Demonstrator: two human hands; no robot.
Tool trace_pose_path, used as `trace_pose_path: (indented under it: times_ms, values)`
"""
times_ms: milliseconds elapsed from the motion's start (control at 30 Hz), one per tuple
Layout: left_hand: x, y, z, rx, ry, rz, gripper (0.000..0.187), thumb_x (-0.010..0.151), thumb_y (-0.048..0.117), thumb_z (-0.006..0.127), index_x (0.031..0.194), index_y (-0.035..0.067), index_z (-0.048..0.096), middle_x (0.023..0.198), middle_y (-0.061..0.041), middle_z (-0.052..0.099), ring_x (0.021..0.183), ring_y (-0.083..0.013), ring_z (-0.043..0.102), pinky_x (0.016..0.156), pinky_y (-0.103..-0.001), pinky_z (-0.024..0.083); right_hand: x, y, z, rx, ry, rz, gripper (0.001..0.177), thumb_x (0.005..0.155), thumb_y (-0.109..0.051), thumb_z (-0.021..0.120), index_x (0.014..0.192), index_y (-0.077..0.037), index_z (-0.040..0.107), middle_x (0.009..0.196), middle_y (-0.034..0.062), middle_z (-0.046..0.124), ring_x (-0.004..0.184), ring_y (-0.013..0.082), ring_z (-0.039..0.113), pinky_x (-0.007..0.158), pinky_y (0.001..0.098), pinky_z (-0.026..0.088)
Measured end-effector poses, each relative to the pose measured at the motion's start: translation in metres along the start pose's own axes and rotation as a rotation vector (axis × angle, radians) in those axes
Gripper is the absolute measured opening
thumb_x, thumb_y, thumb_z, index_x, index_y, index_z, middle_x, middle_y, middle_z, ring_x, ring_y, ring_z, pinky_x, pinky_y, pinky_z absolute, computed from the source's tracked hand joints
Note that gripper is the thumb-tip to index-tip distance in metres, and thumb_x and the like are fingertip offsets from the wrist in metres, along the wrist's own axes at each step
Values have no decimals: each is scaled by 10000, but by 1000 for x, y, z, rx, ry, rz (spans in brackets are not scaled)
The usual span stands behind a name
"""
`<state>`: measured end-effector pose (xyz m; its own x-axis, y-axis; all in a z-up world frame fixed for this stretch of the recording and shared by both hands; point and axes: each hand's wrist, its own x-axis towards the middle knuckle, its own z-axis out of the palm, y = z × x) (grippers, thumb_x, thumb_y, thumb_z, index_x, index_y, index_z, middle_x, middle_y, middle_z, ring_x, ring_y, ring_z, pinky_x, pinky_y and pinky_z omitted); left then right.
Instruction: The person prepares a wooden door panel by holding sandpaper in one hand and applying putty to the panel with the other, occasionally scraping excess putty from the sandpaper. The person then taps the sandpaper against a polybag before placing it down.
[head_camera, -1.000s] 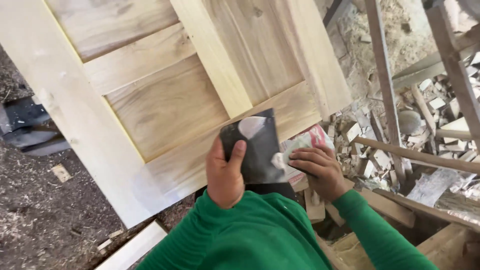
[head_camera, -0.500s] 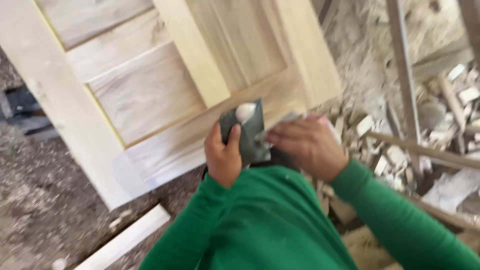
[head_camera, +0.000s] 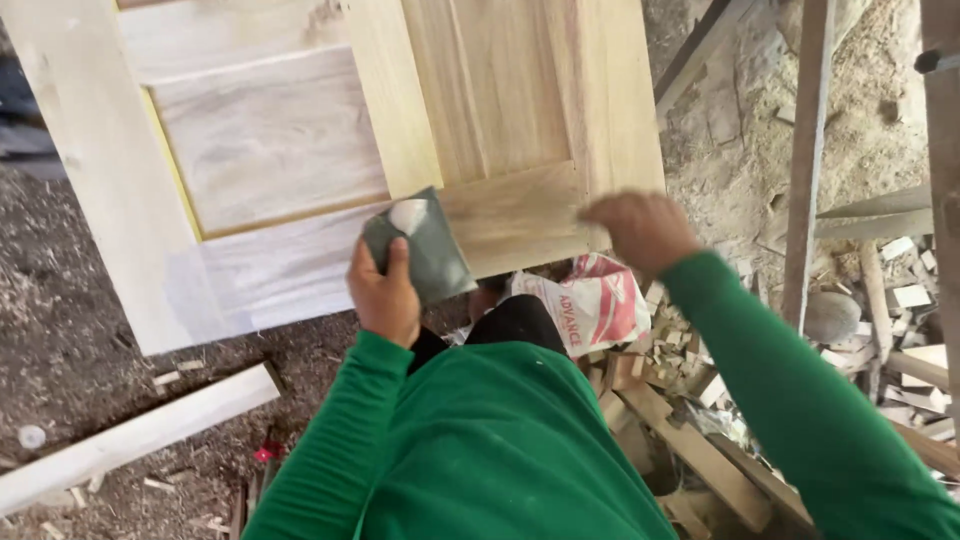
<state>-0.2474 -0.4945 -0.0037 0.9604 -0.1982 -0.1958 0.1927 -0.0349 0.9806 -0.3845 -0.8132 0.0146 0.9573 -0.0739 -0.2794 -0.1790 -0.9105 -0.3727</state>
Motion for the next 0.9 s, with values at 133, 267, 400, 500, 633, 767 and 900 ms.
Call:
trace_pose_path:
  times_ms: [133, 267, 400, 500, 633, 767, 900]
  values:
    - [-9, -10, -28, -38, 111, -64, 194, 1036, 71, 634, 1214, -5, 645, 1037, -22, 682, 916, -101, 605, 841, -264, 510, 53, 18, -29, -56, 26, 29, 387, 890, -5, 557, 1087, -213, 817, 1127, 42, 765, 910, 285, 725, 787, 451, 579]
    - [-21, -18, -43, -122, 139, -97, 219, 1028, 65, 620, 1237, 3, 632, 1085, -16, 692, 951, -94, 615, 872, -258, 511, 56, 18, -21, -142, 67, 42, 427, 852, 10, 562, 1135, -197, 805, 1160, 49, 758, 938, 308, 712, 796, 462, 571]
    - [-33, -43, -66, -55, 161, -148, 193, 1036, 47, 625, 1220, -8, 634, 1076, -31, 693, 946, -103, 621, 860, -269, 517, 5, 11, 26, -167, 179, -1, 464, 853, 48, 540, 1219, -136, 756, 1226, 72, 722, 1128, 281, 666, 917, 462, 533]
    - [-38, -53, -81, -88, 185, -180, 205, 1028, 37, 620, 1229, -1, 629, 1096, -31, 693, 961, -109, 632, 869, -268, 524, -45, -11, 39, -138, 236, -5, 489, 846, 47, 540, 1276, -102, 720, 1251, 88, 699, 1186, 282, 629, 979, 464, 504]
    - [-47, -50, -102, -166, 232, -197, 200, 1029, 41, 610, 1227, 17, 628, 1110, -31, 698, 962, -119, 642, 860, -277, 539, -75, -29, 16, -107, 31, 44, 375, 822, -9, 635, 1165, -124, 733, 1209, 62, 732, 1149, 270, 658, 966, 485, 504]
    - [-60, -54, -124, -133, 253, -148, 221, 1027, 33, 598, 1243, 14, 639, 1130, -29, 690, 981, -117, 637, 887, -276, 527, -37, 9, 4, -151, -112, -34, 547, 745, 70, 601, 1230, -145, 733, 1231, 81, 727, 1109, 267, 694, 979, 440, 549]
    - [-80, -60, -140, -101, 275, -181, 182, 1051, 43, 614, 1227, 1, 632, 1103, -36, 684, 958, -126, 631, 843, -298, 526, 23, 9, -22, -27, 50, -51, 404, 965, 73, 542, 1234, -138, 758, 1271, 106, 717, 1111, 293, 701, 990, 426, 564]
